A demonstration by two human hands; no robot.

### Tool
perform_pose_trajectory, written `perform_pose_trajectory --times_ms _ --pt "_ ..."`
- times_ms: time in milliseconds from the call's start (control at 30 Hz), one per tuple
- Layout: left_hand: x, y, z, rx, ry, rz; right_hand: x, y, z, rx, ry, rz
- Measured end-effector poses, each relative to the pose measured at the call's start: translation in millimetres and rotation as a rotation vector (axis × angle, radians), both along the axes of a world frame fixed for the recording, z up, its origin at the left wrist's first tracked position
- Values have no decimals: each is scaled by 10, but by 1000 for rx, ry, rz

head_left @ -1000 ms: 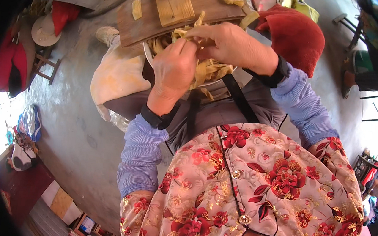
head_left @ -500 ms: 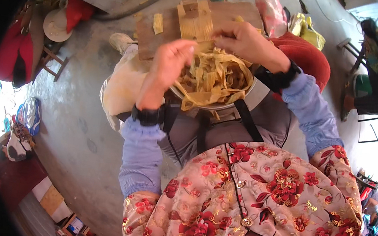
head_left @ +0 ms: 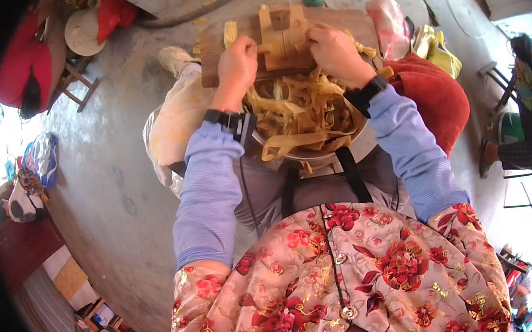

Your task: The person peels and shreds pieces of bamboo shoots by hand using a simple wooden slicing block, accumulating the shredded pieces inside a metal bowl held between their knees.

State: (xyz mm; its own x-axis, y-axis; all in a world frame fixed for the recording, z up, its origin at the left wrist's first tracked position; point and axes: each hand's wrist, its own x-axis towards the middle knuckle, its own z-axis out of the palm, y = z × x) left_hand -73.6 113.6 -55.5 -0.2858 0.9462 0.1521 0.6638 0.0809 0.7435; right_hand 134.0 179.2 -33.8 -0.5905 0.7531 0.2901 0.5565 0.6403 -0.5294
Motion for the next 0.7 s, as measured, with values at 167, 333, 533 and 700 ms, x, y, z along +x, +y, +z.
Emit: perform_pose_trajectory --times_ms 167,333,533,700 --pt "47 -400 72 -131 -514 13 93 -326 274 -34 192 268" --pt "637 -526 492 -355 -1002 -154 -41 -476 530 175 315 224" --pt "755 -1024 1394 -553 -1137 -346 190 -334 1054 -57 290 127" --pt "422 -1450 2552 -258 -692 -611 553 -1031 1825 -146 269 699"
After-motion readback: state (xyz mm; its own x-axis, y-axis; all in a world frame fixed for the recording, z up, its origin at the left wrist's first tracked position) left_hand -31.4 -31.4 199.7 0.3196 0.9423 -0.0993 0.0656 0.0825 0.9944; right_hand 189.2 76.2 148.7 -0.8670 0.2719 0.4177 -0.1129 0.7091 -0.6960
